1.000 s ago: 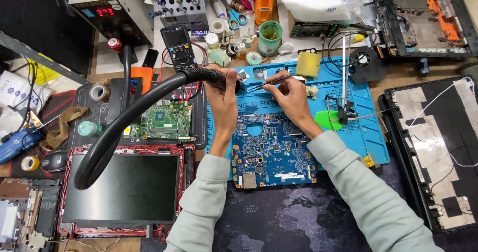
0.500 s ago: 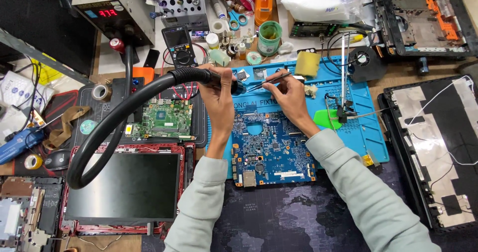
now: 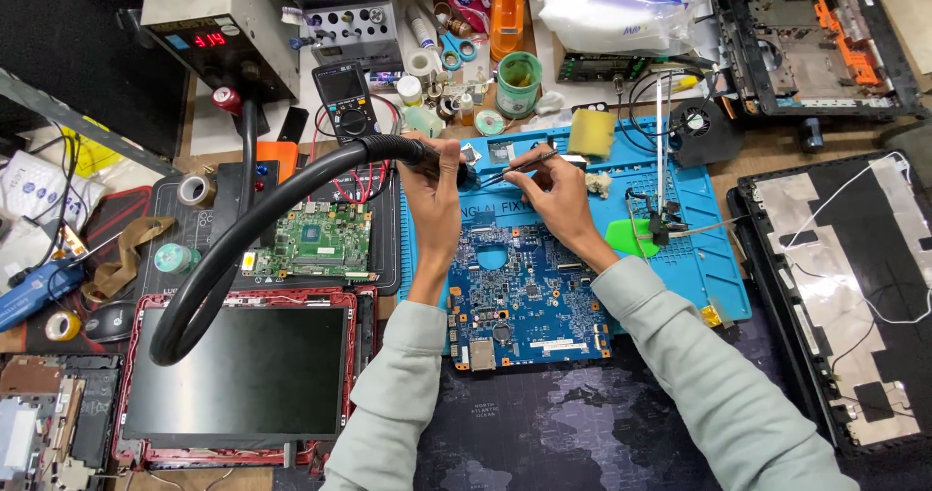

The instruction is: Repairing a laptop motherboard using a heat gun and a precision probe tool

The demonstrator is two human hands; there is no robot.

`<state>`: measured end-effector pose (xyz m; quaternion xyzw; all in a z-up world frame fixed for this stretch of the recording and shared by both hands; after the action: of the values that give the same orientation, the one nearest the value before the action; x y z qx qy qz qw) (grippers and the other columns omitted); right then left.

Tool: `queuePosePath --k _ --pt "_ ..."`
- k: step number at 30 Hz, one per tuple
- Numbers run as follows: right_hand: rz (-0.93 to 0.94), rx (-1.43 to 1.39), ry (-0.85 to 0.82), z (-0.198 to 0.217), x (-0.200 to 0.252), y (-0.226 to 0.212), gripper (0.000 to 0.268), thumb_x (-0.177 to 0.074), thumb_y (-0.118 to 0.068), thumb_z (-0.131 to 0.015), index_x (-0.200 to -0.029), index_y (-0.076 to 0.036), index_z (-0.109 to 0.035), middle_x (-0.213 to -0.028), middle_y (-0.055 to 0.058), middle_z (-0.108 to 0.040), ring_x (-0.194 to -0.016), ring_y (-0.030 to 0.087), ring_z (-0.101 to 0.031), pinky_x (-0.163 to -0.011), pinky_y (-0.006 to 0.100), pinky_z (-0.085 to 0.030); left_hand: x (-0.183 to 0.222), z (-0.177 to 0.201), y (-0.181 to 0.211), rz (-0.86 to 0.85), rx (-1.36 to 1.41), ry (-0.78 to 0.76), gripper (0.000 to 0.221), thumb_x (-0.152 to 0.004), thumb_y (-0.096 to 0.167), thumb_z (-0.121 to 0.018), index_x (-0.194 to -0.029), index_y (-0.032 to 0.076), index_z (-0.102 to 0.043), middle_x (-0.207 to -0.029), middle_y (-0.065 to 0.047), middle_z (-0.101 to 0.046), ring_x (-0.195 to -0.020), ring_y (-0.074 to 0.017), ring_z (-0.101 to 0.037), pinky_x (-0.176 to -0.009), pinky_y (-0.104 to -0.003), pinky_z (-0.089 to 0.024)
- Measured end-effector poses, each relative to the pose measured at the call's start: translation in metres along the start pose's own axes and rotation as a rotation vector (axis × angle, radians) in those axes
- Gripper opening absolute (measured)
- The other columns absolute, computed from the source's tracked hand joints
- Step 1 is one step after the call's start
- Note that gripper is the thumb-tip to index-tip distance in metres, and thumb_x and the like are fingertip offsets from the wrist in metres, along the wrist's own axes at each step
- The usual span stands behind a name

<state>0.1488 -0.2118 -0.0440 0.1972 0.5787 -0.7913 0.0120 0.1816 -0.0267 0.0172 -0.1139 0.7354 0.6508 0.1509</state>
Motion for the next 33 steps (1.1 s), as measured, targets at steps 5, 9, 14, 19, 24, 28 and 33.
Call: queuePosePath --k 5,9,14,19,24,28,33 --pt "0.000 -0.011 0.032 0.007 0.000 -0.003 0.009 -0.098 -0.006 -0.075 -0.106 -0.006 -0.072 -0.097 0.015 -0.079 -0.060 0.013 -0.066 -0.056 0.026 -0.050 0.000 0.010 0.009 0.005 -0.011 0.035 0.018 -0.110 0.037 -0.052 -0.112 0.020 -0.047 -0.088 0.004 -0.057 -0.087 -0.0064 -0.054 -0.091 -0.028 -0.044" --pt "-0.027 -0.062 0.048 0.021 0.009 -0.013 0.011 -0.098 -0.005 -0.074 -0.109 -0.005 -0.070 -0.097 0.014 -0.078 -0.062 0.011 -0.064 -0.058 0.023 -0.051 0.002 0.023 0.031 -0.078 0.012 0.052 0.016 -0.111 0.033 -0.050 -0.110 0.020 -0.041 -0.088 0.005 -0.053 -0.084 -0.0070 -0.057 -0.092 -0.028 -0.046" --pt "-0.102 -0.068 0.028 0.029 0.054 -0.036 0.011 -0.100 -0.004 -0.070 -0.111 -0.003 -0.069 -0.096 0.015 -0.075 -0.064 0.013 -0.064 -0.062 0.024 -0.054 0.022 0.032 0.065 -0.106 0.053 0.010 0.015 -0.111 0.029 -0.049 -0.108 0.018 -0.039 -0.087 0.003 -0.051 -0.081 -0.0091 -0.057 -0.090 -0.029 -0.049" --pt "-0.203 -0.084 0.026 0.032 0.105 -0.049 0.013 -0.098 -0.001 -0.070 -0.110 0.000 -0.068 -0.091 0.017 -0.073 -0.065 0.017 -0.063 -0.064 0.028 -0.055 0.050 0.032 0.082 -0.064 0.096 -0.054 0.017 -0.110 0.029 -0.052 -0.106 0.019 -0.039 -0.084 0.003 -0.052 -0.076 -0.0104 -0.059 -0.086 -0.030 -0.053" --pt "-0.152 -0.106 0.008 0.030 0.142 -0.045 0.010 -0.097 0.002 -0.068 -0.107 0.001 -0.069 -0.096 0.016 -0.076 -0.064 0.013 -0.065 -0.065 0.027 -0.056 0.078 0.014 0.074 -0.026 0.067 -0.250 0.012 -0.108 0.019 -0.057 -0.104 0.016 -0.046 -0.075 0.002 -0.053 -0.067 -0.0092 -0.055 -0.075 -0.027 -0.049" --pt "-0.144 -0.114 0.005 0.025 0.153 -0.039 0.011 -0.097 0.003 -0.068 -0.108 0.002 -0.069 -0.100 0.016 -0.076 -0.065 0.013 -0.064 -0.065 0.027 -0.057 0.094 0.002 0.053 0.005 0.063 -0.302 0.015 -0.104 0.020 -0.063 -0.103 0.015 -0.049 -0.076 -0.001 -0.057 -0.067 -0.0112 -0.057 -0.073 -0.029 -0.050" --pt "-0.149 -0.099 0.010 0.022 0.155 -0.041 0.011 -0.097 0.002 -0.068 -0.107 0.002 -0.071 -0.099 0.015 -0.078 -0.065 0.013 -0.065 -0.063 0.028 -0.056 0.099 -0.014 0.063 -0.039 0.121 -0.392 0.013 -0.103 0.011 -0.064 -0.096 0.011 -0.053 -0.062 0.001 -0.048 -0.054 -0.0083 -0.045 -0.058 -0.024 -0.043"
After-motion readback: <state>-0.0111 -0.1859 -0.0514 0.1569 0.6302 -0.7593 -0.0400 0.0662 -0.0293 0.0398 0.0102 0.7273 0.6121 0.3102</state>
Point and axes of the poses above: each hand's wrist, its own x-axis away from the middle knuckle, its own z-axis out of the back of the hand, y = z × x, the point moved 9 cm from there along -x, towards the middle knuckle
